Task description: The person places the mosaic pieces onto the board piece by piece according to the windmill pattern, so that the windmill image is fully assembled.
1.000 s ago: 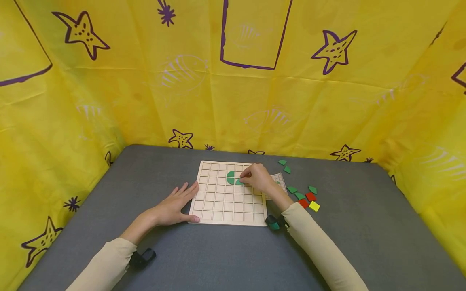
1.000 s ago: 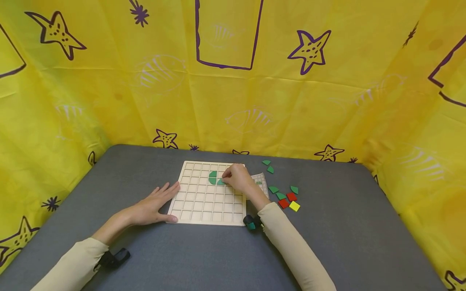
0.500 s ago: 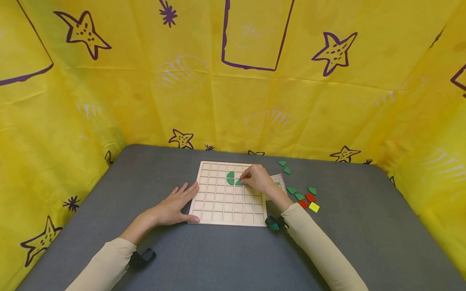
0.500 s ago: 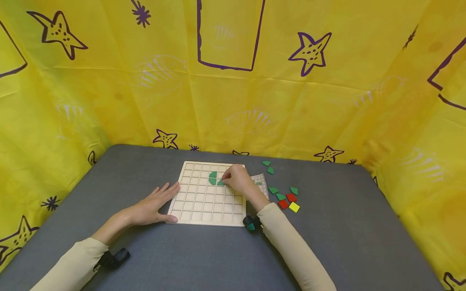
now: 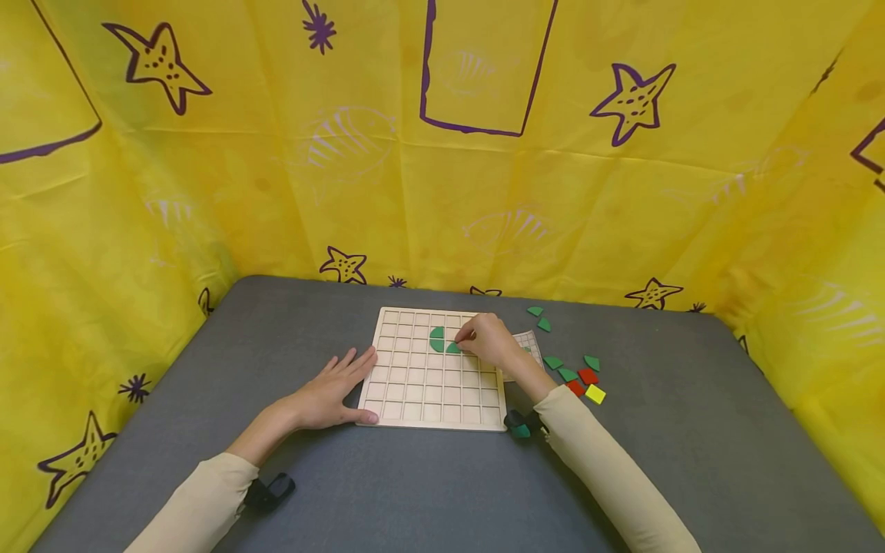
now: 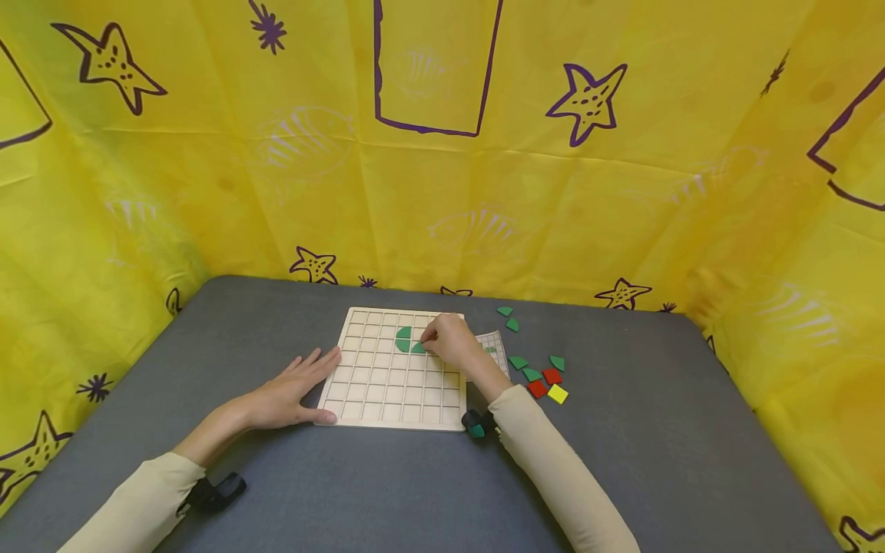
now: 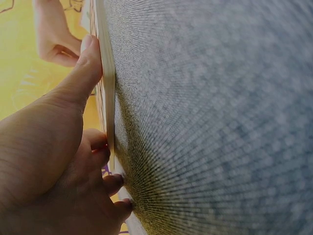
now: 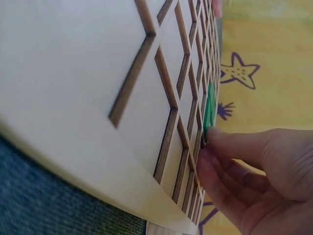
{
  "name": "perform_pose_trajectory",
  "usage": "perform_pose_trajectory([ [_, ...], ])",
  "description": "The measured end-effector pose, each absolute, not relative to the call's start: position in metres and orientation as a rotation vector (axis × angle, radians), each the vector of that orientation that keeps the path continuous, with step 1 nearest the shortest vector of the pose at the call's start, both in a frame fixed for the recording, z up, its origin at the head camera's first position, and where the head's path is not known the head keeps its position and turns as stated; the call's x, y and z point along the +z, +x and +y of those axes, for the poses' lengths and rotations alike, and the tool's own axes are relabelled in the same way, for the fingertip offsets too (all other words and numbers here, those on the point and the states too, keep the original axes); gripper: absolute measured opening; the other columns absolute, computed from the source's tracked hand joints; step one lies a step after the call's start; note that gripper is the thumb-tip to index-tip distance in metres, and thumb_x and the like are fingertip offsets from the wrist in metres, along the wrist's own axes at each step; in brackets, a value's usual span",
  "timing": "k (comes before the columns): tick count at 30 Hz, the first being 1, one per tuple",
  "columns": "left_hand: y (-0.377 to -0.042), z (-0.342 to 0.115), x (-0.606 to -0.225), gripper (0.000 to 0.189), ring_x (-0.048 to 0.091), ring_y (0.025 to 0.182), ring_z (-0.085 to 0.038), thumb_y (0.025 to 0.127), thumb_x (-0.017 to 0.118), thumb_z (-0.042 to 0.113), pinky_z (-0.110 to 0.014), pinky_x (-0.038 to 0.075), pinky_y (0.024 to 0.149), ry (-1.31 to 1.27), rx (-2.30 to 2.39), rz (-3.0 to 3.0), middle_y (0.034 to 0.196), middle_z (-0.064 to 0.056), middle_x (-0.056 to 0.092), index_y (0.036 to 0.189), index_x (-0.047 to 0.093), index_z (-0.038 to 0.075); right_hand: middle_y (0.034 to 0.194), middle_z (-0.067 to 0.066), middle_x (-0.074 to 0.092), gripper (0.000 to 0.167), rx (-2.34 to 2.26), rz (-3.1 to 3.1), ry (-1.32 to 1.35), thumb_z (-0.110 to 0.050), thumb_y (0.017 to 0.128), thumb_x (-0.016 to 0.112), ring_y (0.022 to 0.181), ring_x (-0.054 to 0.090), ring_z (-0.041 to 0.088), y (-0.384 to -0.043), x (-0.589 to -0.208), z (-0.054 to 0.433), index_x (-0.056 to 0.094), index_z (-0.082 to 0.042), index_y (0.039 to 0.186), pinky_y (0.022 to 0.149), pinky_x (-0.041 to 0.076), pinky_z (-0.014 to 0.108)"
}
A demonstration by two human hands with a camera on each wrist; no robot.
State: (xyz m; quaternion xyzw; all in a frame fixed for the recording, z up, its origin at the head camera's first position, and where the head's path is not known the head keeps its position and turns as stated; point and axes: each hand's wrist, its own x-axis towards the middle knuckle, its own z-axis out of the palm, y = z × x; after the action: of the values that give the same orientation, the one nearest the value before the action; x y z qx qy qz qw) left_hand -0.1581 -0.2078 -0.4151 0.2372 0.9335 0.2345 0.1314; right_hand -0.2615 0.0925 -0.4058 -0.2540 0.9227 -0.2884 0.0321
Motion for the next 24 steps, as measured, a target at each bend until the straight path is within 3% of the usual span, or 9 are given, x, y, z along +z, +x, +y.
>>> perform_pose_trajectory([
  [10,-0.159,-0.207,-0.416,0.106,0.006,0.147,-0.046,0.082,0.071,0.055,-0.063,0.004,0.115,0.675,0.676,2.702,0.162,-0.017,0.014,0.155,0.018,0.0,0.088,0.002,0.074,0.006,-0.87,2.868,-0.806,-0.008,0.088,0.073,0.078,0.067,0.015,-0.263,-0.409,0.091,0.079,-0.007,0.091,0.069,0.054,0.029],
  [18,-0.159,-0.208,-0.416,0.106,0.007,0.147,-0.046,0.082,0.071,0.055,-0.063,0.004,0.115,0.688,0.675,2.71,0.162,-0.017,0.013,0.155,0.018,0.0,0.094,0.003,0.073,0.013,-0.824,2.9,-0.866,-0.012,0.091,0.07,0.085,0.067,0.018,-0.267,-0.411,0.082,0.079,-0.009,0.1,0.075,0.054,0.03],
  [24,-0.159,-0.208,-0.416,0.105,0.007,0.147,-0.046,0.083,0.072,0.053,-0.063,0.005,0.115,0.7,0.682,2.712,0.162,-0.018,0.014,0.155,0.018,-0.001,0.097,0.004,0.068,0.018,-0.757,2.863,-0.876,-0.01,0.094,0.066,0.081,0.06,0.014,-0.269,-0.41,0.077,0.077,-0.008,0.108,0.069,0.05,0.025],
])
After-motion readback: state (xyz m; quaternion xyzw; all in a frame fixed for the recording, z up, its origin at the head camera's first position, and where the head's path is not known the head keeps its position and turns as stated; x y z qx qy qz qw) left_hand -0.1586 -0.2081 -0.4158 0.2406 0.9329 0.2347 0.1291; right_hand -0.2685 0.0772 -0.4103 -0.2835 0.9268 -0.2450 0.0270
